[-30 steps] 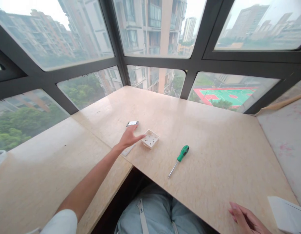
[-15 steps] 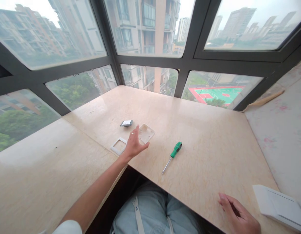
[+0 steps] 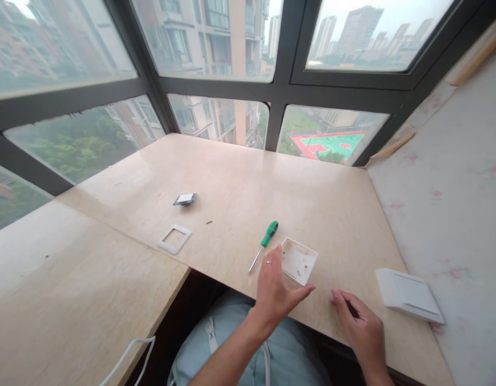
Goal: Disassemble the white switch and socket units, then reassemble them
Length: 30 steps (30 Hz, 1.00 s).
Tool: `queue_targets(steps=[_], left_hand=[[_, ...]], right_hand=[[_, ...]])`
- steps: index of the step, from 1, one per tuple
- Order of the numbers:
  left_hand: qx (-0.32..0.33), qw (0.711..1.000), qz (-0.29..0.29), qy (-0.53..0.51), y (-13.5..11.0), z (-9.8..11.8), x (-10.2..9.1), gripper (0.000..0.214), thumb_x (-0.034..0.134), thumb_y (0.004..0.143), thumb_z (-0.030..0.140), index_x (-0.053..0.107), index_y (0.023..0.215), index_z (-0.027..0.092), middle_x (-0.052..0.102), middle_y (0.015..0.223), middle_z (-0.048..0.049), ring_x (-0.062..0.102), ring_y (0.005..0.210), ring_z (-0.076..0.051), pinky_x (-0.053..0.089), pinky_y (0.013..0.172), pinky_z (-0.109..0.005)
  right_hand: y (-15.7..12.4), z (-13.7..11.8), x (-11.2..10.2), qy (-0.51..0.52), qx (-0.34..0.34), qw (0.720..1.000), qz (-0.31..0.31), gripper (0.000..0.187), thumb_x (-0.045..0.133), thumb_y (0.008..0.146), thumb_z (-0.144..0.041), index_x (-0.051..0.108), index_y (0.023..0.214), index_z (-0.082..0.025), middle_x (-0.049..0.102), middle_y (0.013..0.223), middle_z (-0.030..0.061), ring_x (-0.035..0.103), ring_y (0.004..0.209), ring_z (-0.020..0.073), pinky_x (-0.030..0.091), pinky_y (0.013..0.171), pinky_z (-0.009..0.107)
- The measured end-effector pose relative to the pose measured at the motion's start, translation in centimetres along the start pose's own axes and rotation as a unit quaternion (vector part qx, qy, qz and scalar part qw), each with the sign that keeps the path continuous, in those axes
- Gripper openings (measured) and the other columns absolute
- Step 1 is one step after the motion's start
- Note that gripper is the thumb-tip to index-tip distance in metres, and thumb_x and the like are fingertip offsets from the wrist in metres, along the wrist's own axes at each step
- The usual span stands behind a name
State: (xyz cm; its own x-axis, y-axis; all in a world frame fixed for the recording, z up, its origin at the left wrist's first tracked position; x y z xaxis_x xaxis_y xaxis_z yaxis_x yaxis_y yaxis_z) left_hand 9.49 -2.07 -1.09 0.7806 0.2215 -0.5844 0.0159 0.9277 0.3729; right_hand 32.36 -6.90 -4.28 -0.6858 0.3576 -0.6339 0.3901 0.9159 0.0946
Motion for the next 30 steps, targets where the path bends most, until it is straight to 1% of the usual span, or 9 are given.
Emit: queue_targets(steps=[3,6,14,19,21,24,26,28,30], left_hand=[[0.004,0.999,0.001,0.042,-0.3,0.5,2.0,0.11,0.089,0.063,0.055,0.033,0.148,0.012,0.059,0.133,-0.0246,0.058,0.124,-0.041,0.05,0.101,-0.056],[-0.002,0.996,-0.006,0.085,0.0,0.8,2.9,0.108,0.088,0.065,0.055,0.034,0.147,0.011,0.06,0.132,-0.0246,0.058,0.123,-0.041,0.05,0.099,-0.054],[-0.032,0.988,-0.021,0.15,0.2,1.1,3.4,0.107,0.081,0.067,0.066,0.035,0.146,0.01,0.059,0.134,-0.0252,0.057,0.124,-0.041,0.048,0.094,-0.052],[-0.036,0.99,-0.017,0.139,-0.4,0.7,3.5,0.103,0.074,0.074,0.067,0.031,0.149,0.01,0.056,0.137,-0.0268,0.055,0.127,-0.042,0.047,0.096,-0.056],[-0.041,0.991,-0.017,0.124,-0.8,0.6,3.4,0.104,0.074,0.074,0.068,0.031,0.149,0.011,0.056,0.137,-0.0271,0.055,0.127,-0.043,0.047,0.097,-0.057],[-0.046,0.995,-0.018,0.082,-1.6,0.5,2.7,0.105,0.077,0.071,0.067,0.031,0.149,0.012,0.056,0.137,-0.0263,0.054,0.128,-0.043,0.047,0.099,-0.057],[-0.043,0.998,-0.021,0.035,-1.9,0.1,1.7,0.094,0.074,0.078,0.061,0.032,0.149,0.014,0.057,0.136,-0.0237,0.057,0.125,-0.039,0.049,0.099,-0.054],[-0.031,0.999,-0.017,-0.018,-1.4,-0.7,-0.2,0.073,0.068,0.088,0.049,0.036,0.145,0.018,0.059,0.132,-0.0191,0.062,0.114,-0.031,0.053,0.094,-0.048],[-0.015,0.998,0.009,-0.054,0.0,-2.5,-3.1,0.052,0.062,0.092,0.039,0.045,0.138,0.02,0.062,0.125,-0.0148,0.065,0.1,-0.024,0.056,0.085,-0.04]], right_hand=[[-0.1,-0.7,0.0,0.015,-0.042,0.999,0.01,0.041,0.061,0.085,-0.059,0.076,0.077,-0.021,0.077,0.074,0.0063,0.072,0.068,0.0239,0.055,0.067,0.031],[-0.1,-1.3,0.1,0.023,-0.072,0.997,0.007,0.036,0.06,0.09,-0.051,0.075,0.079,-0.021,0.077,0.074,0.0056,0.071,0.066,0.0218,0.054,0.065,0.03],[-0.5,-1.7,0.0,0.018,-0.09,0.996,-0.001,0.031,0.058,0.094,-0.044,0.075,0.082,-0.021,0.077,0.078,0.0053,0.07,0.068,0.0207,0.053,0.065,0.03],[-0.4,-1.9,0.0,0.009,-0.098,0.995,0.003,0.031,0.058,0.094,-0.045,0.075,0.083,-0.021,0.077,0.08,0.0057,0.07,0.069,0.0212,0.054,0.066,0.03],[-0.4,-1.9,0.0,0.004,-0.1,0.995,0.004,0.032,0.057,0.093,-0.046,0.075,0.082,-0.022,0.077,0.08,0.0055,0.071,0.069,0.0211,0.054,0.066,0.03],[-0.5,-1.8,0.0,-0.003,-0.097,0.995,-0.002,0.034,0.057,0.093,-0.049,0.076,0.083,-0.022,0.078,0.08,0.0056,0.071,0.07,0.0217,0.055,0.066,0.031],[-0.6,-1.7,-0.1,-0.004,-0.092,0.996,-0.004,0.036,0.058,0.092,-0.052,0.077,0.083,-0.022,0.078,0.081,0.0059,0.072,0.07,0.0223,0.056,0.067,0.032],[-0.7,-1.5,-0.3,-0.004,-0.087,0.996,0.0,0.039,0.058,0.09,-0.055,0.077,0.082,-0.023,0.079,0.082,0.0061,0.072,0.07,0.0229,0.057,0.068,0.032],[-0.6,-1.3,-0.3,-0.006,-0.082,0.997,-0.001,0.042,0.059,0.087,-0.06,0.078,0.081,-0.023,0.079,0.082,0.0062,0.073,0.07,0.0235,0.059,0.069,0.033]])
Point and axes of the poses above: each hand's wrist, its own y-axis towards the middle knuckle, its own x-axis out of the palm, z = x × y, the point moved 5 cm from there along y, towards the middle knuckle
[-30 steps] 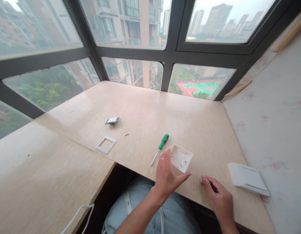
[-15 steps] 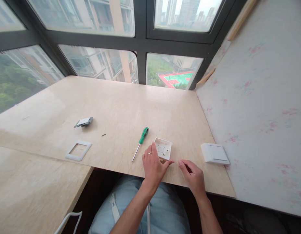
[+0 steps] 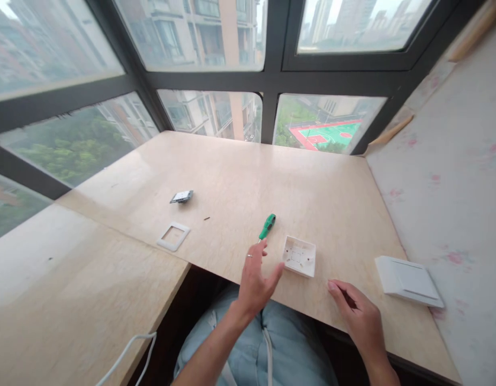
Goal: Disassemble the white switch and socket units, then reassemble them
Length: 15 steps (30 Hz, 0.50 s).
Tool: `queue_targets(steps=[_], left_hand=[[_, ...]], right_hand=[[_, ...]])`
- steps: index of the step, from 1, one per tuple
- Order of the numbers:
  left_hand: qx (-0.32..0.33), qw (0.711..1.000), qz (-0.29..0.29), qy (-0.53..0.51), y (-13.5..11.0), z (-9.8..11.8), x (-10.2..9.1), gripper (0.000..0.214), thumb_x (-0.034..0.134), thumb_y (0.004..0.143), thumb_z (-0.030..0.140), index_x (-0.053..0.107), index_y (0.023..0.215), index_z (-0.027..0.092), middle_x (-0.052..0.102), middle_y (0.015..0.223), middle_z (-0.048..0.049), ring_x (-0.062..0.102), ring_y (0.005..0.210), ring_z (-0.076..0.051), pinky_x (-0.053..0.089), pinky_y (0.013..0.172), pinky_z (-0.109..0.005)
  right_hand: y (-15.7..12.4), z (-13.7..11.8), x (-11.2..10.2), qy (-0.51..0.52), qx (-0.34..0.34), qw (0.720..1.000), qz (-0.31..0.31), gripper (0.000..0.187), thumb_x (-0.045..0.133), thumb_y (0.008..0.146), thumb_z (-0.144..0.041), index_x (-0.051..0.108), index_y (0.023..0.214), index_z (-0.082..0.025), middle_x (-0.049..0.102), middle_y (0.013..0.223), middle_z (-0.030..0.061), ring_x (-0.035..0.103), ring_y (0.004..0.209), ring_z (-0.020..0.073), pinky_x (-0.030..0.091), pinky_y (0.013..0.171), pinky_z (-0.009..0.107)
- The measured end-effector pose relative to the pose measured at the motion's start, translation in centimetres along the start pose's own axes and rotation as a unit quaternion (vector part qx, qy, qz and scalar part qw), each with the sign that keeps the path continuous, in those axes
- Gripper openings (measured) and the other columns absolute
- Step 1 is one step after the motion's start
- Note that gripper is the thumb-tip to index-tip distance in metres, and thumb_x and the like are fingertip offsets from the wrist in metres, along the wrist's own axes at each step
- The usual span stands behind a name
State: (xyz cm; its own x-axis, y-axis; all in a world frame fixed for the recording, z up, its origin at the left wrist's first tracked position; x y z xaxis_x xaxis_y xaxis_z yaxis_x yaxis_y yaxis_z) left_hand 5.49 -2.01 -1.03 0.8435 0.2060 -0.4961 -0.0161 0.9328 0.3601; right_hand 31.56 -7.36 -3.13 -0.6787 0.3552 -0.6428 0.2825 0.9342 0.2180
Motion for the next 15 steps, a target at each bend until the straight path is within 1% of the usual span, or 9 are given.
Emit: queue_targets(steps=[1,3,5,6,8,9,11,13,15], left_hand=[[0.006,1.0,0.028,0.001,1.1,-1.1,-2.0,0.045,0.062,0.092,0.036,0.05,0.132,0.02,0.064,0.12,-0.0132,0.065,0.096,-0.022,0.055,0.082,-0.038],[-0.013,0.995,0.098,0.026,3.8,-4.0,-6.4,0.036,0.062,0.09,0.034,0.057,0.123,0.019,0.066,0.113,-0.0114,0.064,0.091,-0.02,0.054,0.077,-0.035],[-0.082,0.983,0.149,0.069,6.3,-7.8,-10.6,0.031,0.059,0.089,0.035,0.06,0.116,0.018,0.068,0.11,-0.0094,0.065,0.087,-0.018,0.054,0.076,-0.032],[-0.105,0.977,0.166,0.081,7.3,-9.4,-12.4,0.03,0.057,0.089,0.034,0.061,0.113,0.017,0.068,0.109,-0.01,0.065,0.084,-0.018,0.053,0.073,-0.032],[-0.132,0.968,0.19,0.1,8.3,-12.2,-15.3,0.028,0.057,0.086,0.033,0.063,0.106,0.015,0.069,0.104,-0.0112,0.064,0.08,-0.019,0.052,0.069,-0.031],[-0.141,0.964,0.197,0.109,8.4,-13.2,-16.3,0.025,0.056,0.085,0.031,0.064,0.102,0.015,0.069,0.098,-0.0101,0.064,0.077,-0.019,0.052,0.069,-0.032],[-0.149,0.962,0.193,0.12,7.6,-14.3,-17.5,0.019,0.054,0.085,0.03,0.065,0.092,0.016,0.069,0.084,-0.0063,0.062,0.072,-0.018,0.051,0.069,-0.031],[-0.14,0.969,0.165,0.121,6.0,-14.4,-17.5,0.018,0.054,0.085,0.031,0.065,0.085,0.018,0.067,0.073,-0.0029,0.061,0.064,-0.017,0.05,0.063,-0.029],[-0.118,0.978,0.126,0.121,4.2,-13.9,-17.1,0.019,0.054,0.087,0.032,0.067,0.085,0.019,0.064,0.066,-0.0008,0.057,0.058,-0.016,0.048,0.059,-0.027]], right_hand=[[0.0,0.1,0.0,0.0,0.002,1.0,-0.001,0.044,0.059,0.085,-0.063,0.078,0.08,-0.023,0.079,0.081,0.0065,0.073,0.069,0.024,0.059,0.069,0.033],[0.1,0.3,0.0,-0.004,0.01,1.0,0.0,0.048,0.059,0.082,-0.068,0.078,0.079,-0.023,0.079,0.081,0.0072,0.073,0.068,0.025,0.06,0.068,0.034],[0.2,0.5,0.0,-0.009,0.02,1.0,0.002,0.052,0.06,0.079,-0.071,0.078,0.078,-0.023,0.08,0.081,0.0079,0.074,0.068,0.0261,0.06,0.066,0.034],[0.2,0.5,0.0,-0.01,0.025,1.0,0.003,0.052,0.06,0.078,-0.073,0.078,0.077,-0.024,0.08,0.081,0.0081,0.074,0.067,0.0266,0.061,0.065,0.035],[0.3,0.6,0.0,-0.013,0.035,0.999,0.009,0.052,0.061,0.074,-0.074,0.078,0.075,-0.024,0.08,0.08,0.0081,0.074,0.066,0.0276,0.061,0.064,0.036],[0.3,0.7,0.0,-0.014,0.042,0.999,0.012,0.052,0.062,0.073,-0.074,0.078,0.074,-0.025,0.08,0.08,0.008,0.073,0.065,0.028,0.061,0.062,0.036],[0.3,0.8,-0.1,-0.013,0.062,0.998,0.014,0.05,0.064,0.07,-0.073,0.078,0.072,-0.025,0.08,0.079,0.0076,0.074,0.065,0.0292,0.061,0.059,0.037],[0.3,1.0,-0.3,-0.001,0.092,0.996,0.014,0.047,0.066,0.067,-0.071,0.078,0.071,-0.026,0.08,0.077,0.0072,0.075,0.067,0.0314,0.06,0.055,0.037],[0.6,0.8,-0.7,0.011,0.125,0.992,0.016,0.045,0.067,0.066,-0.068,0.078,0.073,-0.025,0.08,0.072,0.0071,0.076,0.07,0.0336,0.059,0.052,0.037]])
Point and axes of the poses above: each hand's wrist, its own y-axis towards the middle knuckle, its own x-axis out of the palm, z = x × y, the point moved 5 cm from there along y, towards the middle knuckle
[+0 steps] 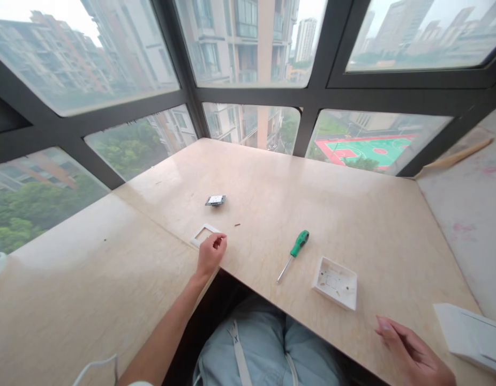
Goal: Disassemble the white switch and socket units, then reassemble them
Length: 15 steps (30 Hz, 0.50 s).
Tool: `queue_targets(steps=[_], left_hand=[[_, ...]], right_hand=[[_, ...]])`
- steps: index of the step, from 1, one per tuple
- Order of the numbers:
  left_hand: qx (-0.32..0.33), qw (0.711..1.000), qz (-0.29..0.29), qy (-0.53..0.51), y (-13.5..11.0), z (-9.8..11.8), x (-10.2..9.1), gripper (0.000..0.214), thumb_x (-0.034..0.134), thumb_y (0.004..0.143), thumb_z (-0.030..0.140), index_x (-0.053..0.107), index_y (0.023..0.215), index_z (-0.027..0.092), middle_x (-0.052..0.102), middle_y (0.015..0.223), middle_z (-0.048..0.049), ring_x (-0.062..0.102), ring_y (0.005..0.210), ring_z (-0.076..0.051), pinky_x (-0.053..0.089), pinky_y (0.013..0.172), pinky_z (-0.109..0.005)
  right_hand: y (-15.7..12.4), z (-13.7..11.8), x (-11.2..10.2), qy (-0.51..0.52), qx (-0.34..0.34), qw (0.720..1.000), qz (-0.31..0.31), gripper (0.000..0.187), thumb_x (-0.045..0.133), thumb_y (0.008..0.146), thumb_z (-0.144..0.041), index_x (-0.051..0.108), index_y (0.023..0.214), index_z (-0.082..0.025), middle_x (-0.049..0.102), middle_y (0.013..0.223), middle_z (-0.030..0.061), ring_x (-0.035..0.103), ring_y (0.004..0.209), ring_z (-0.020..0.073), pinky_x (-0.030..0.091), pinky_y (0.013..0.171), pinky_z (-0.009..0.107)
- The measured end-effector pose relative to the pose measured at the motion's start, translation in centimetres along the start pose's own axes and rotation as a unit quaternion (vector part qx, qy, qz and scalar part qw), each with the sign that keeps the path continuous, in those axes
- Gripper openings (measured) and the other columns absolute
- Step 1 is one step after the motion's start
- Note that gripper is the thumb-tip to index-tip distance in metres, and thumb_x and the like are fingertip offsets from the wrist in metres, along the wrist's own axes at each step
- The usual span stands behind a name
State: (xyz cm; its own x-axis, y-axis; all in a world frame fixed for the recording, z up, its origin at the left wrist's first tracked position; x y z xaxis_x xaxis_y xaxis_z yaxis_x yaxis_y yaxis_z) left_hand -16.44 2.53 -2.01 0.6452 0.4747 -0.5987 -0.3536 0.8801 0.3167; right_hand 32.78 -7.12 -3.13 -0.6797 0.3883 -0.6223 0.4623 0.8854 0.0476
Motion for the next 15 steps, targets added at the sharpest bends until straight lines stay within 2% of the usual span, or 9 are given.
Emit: queue_targets(steps=[3,5,7,9,10,13,14,15], left_hand=[[0.048,0.998,-0.047,0.004,-2.1,0.6,0.1,0.019,0.054,0.088,0.032,0.069,0.086,0.02,0.067,0.071,-0.002,0.06,0.064,-0.016,0.049,0.067,-0.028],[0.069,0.995,-0.077,0.005,-2.7,0.8,0.3,0.019,0.053,0.089,0.03,0.07,0.088,0.021,0.069,0.075,-0.0028,0.062,0.068,-0.016,0.05,0.07,-0.028],[0.08,0.992,-0.102,0.007,-2.9,0.9,0.5,0.019,0.052,0.091,0.026,0.07,0.09,0.021,0.071,0.078,-0.0032,0.062,0.069,-0.015,0.05,0.071,-0.028],[0.086,0.989,-0.118,0.011,-2.8,1.0,0.7,0.019,0.052,0.091,0.024,0.071,0.09,0.021,0.071,0.079,-0.0036,0.063,0.07,-0.016,0.05,0.071,-0.028],[0.089,0.988,-0.123,0.014,-2.8,1.1,0.8,0.018,0.053,0.09,0.022,0.071,0.09,0.021,0.072,0.079,-0.0039,0.063,0.07,-0.017,0.05,0.072,-0.029],[0.096,0.986,-0.133,0.02,-2.8,1.3,0.9,0.018,0.055,0.088,0.019,0.072,0.089,0.02,0.071,0.077,-0.0049,0.064,0.073,-0.019,0.05,0.074,-0.031],[0.097,0.986,-0.135,0.019,-2.8,1.3,0.9,0.017,0.055,0.088,0.018,0.072,0.089,0.02,0.071,0.076,-0.0049,0.065,0.073,-0.019,0.05,0.074,-0.032],[0.096,0.986,-0.136,0.018,-2.9,1.3,0.9,0.017,0.055,0.088,0.017,0.072,0.089,0.02,0.071,0.076,-0.0048,0.065,0.073,-0.019,0.05,0.074,-0.032]], right_hand=[[1.1,-2.3,-0.4,-0.007,0.009,1.0,0.011,0.043,0.068,0.068,-0.065,0.078,0.078,-0.024,0.078,0.068,0.0076,0.076,0.068,0.0347,0.057,0.051,0.039],[2.4,-5.5,0.1,-0.003,-0.028,0.999,0.018,0.045,0.068,0.07,-0.066,0.078,0.081,-0.023,0.079,0.072,0.0086,0.075,0.069,0.0336,0.057,0.055,0.039],[3.8,-10.0,2.1,0.021,-0.085,0.996,-0.003,0.045,0.068,0.071,-0.065,0.077,0.083,-0.022,0.078,0.074,0.0084,0.074,0.069,0.0304,0.058,0.059,0.037],[5.1,-15.3,5.9,0.056,-0.157,0.983,-0.076,0.04,0.069,0.075,-0.059,0.076,0.085,-0.021,0.078,0.078,0.0078,0.074,0.07,0.0269,0.059,0.063,0.035],[5.3,-18.3,8.6,0.07,-0.21,0.966,-0.137,0.036,0.067,0.079,-0.055,0.076,0.088,-0.021,0.079,0.084,0.0081,0.074,0.073,0.0258,0.059,0.067,0.035],[5.1,-26.4,17.5,0.054,-0.362,0.889,-0.273,0.028,0.059,0.09,-0.042,0.073,0.101,-0.02,0.078,0.094,0.0084,0.073,0.08,0.0224,0.06,0.072,0.034],[4.7,-28.6,20.7,0.026,-0.409,0.859,-0.307,0.027,0.056,0.092,-0.036,0.071,0.108,-0.019,0.077,0.098,0.0093,0.072,0.082,0.0214,0.059,0.072,0.034],[4.5,-30.5,23.8,0.012,-0.429,0.843,-0.325,0.026,0.058,0.091,-0.03,0.069,0.111,-0.018,0.076,0.1,0.0097,0.072,0.083,0.021,0.059,0.071,0.033]])
Point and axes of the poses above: each hand's wrist, its own y-axis towards the middle knuckle, its own x-axis out of the palm, z = x × y, the point moved 5 cm from there along y, towards the middle knuckle
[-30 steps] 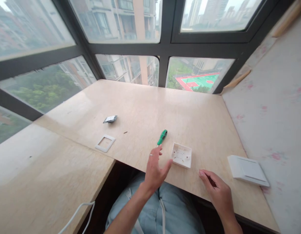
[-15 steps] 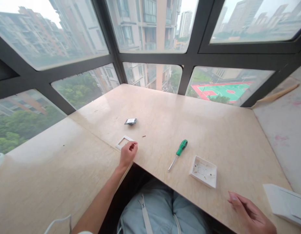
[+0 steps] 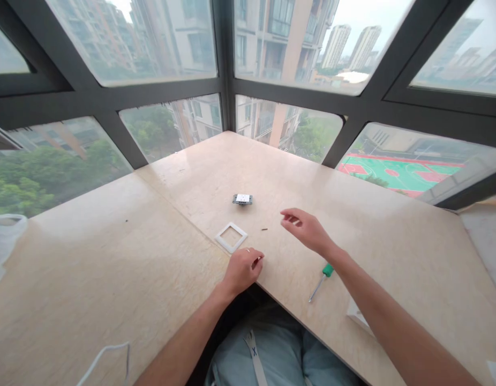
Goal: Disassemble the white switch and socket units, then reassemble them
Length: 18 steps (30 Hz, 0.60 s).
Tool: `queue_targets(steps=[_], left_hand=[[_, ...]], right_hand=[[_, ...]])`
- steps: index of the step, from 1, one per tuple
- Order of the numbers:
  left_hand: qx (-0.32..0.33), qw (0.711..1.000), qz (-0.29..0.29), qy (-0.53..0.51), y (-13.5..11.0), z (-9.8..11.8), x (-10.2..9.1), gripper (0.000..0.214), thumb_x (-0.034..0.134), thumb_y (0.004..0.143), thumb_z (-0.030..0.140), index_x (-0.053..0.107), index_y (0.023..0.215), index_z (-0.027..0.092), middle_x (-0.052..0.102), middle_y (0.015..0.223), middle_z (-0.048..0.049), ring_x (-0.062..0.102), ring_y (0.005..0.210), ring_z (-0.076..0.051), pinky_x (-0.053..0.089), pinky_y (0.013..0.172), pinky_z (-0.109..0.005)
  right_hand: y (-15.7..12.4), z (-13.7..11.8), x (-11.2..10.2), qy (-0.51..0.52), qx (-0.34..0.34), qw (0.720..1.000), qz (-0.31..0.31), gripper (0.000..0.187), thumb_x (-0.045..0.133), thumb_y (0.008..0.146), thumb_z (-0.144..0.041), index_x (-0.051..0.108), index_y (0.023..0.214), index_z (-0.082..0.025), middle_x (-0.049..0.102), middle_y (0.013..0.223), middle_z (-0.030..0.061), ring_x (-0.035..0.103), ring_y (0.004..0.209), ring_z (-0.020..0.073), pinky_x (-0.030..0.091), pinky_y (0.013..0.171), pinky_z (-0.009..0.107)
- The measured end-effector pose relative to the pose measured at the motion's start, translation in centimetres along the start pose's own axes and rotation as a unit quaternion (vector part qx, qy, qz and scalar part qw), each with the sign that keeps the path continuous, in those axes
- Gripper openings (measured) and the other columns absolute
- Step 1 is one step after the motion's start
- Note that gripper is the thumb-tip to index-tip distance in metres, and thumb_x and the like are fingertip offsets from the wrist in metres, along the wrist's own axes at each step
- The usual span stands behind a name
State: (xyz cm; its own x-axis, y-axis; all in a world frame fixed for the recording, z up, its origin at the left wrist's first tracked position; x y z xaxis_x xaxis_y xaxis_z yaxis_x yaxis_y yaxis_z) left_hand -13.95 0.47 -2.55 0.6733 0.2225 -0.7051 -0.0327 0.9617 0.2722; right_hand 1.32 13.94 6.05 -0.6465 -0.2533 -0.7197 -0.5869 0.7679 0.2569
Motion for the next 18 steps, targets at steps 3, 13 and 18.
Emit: queue_targets(steps=[3,13,18], left_hand=[[-0.008,1.0,0.001,-0.012,-0.1,-0.2,0.0,0.017,0.055,0.088,0.015,0.072,0.09,0.021,0.071,0.077,-0.0042,0.064,0.072,-0.019,0.05,0.073,-0.032],[-0.037,0.997,0.0,-0.064,0.2,-0.9,-0.2,0.017,0.055,0.089,0.016,0.072,0.091,0.02,0.073,0.08,-0.0044,0.064,0.071,-0.018,0.05,0.071,-0.031],[-0.041,0.996,0.001,-0.083,0.4,-0.9,-0.3,0.018,0.054,0.09,0.019,0.072,0.092,0.021,0.074,0.082,-0.0052,0.064,0.071,-0.019,0.051,0.073,-0.032]], right_hand=[[7.4,-0.3,5.8,-0.033,-0.034,0.998,-0.05,0.041,0.067,0.083,-0.02,0.064,0.124,-0.016,0.068,0.123,0.0142,0.069,0.1,0.0234,0.058,0.084,0.037],[15.1,1.7,14.2,-0.124,-0.083,0.974,-0.169,0.036,0.062,0.098,-0.036,0.059,0.129,-0.019,0.062,0.13,0.0098,0.065,0.107,0.0237,0.057,0.089,0.045],[13.5,2.0,13.0,-0.088,-0.079,0.985,-0.126,0.021,0.062,0.092,-0.019,0.068,0.113,-0.018,0.069,0.118,0.0109,0.065,0.106,0.0238,0.053,0.096,0.042]])
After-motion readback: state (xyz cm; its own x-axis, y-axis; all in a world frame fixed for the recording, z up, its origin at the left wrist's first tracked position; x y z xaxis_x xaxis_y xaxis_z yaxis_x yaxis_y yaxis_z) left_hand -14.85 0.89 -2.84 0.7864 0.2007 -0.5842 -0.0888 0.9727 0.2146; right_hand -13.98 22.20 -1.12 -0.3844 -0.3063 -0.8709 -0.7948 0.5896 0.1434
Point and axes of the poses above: each hand's wrist, its own y-axis towards the middle knuckle, its own x-axis out of the palm, z = x × y, the point moved 5 cm from there along y, towards the middle knuckle
